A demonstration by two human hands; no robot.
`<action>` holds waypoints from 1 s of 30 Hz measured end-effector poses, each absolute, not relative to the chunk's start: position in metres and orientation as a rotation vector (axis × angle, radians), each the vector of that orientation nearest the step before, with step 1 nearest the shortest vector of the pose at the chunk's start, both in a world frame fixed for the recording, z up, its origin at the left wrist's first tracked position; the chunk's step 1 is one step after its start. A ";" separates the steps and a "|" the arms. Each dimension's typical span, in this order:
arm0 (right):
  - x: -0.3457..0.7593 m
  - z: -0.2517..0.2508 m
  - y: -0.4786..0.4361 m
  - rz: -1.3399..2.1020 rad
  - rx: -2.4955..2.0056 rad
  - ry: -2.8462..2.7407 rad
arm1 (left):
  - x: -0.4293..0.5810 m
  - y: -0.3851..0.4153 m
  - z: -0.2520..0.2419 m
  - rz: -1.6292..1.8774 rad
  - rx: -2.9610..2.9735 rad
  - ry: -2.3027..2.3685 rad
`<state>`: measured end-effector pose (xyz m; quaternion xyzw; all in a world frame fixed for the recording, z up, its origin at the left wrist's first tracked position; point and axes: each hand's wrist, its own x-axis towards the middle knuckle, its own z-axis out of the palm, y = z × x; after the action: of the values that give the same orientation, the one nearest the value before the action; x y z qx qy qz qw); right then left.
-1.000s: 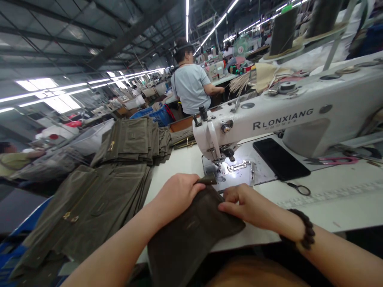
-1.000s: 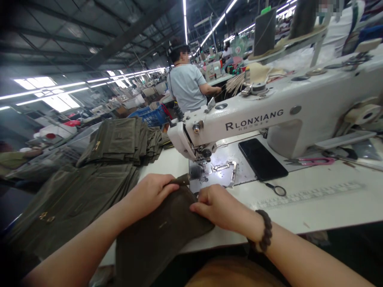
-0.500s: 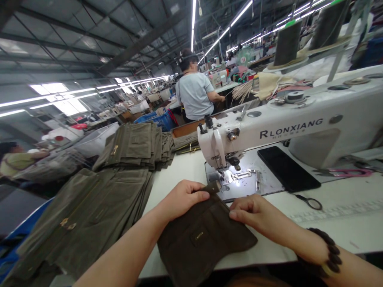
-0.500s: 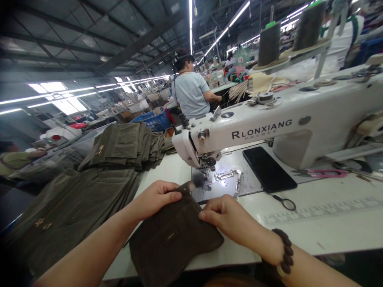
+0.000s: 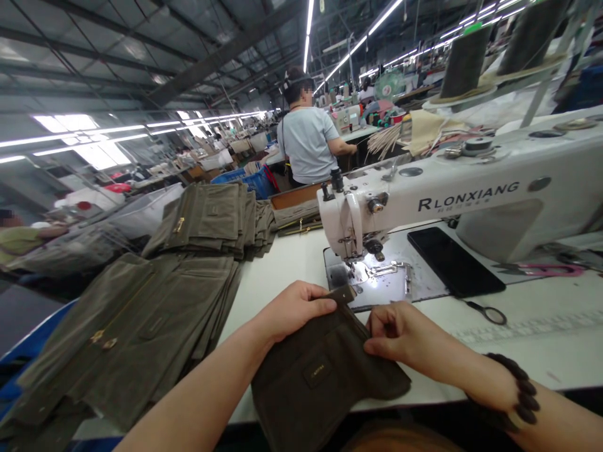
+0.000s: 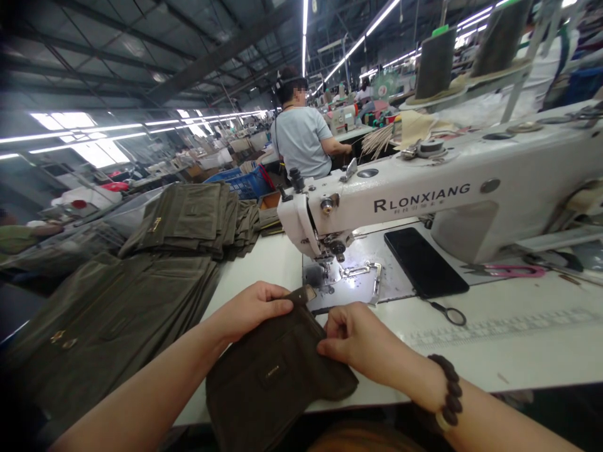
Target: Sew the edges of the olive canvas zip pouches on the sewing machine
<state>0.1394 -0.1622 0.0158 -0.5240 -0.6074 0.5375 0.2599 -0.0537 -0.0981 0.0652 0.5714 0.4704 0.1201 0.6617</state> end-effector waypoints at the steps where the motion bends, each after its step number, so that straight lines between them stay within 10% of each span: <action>1: 0.139 0.016 -0.162 1.444 -1.424 -1.649 | -0.054 -0.098 0.063 0.292 1.235 1.051; 12: 0.142 0.016 -0.171 1.259 -1.348 -1.789 | -0.047 -0.099 0.050 0.338 1.557 1.147; 30: 0.170 0.018 -0.127 -0.155 -0.463 -2.857 | -0.036 -0.060 0.016 0.242 1.836 1.129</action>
<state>0.1698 -0.1266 0.0184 -0.1585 -0.9784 -0.0530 0.1213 -0.0355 -0.0602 0.0159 0.7484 0.4601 0.0985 0.4675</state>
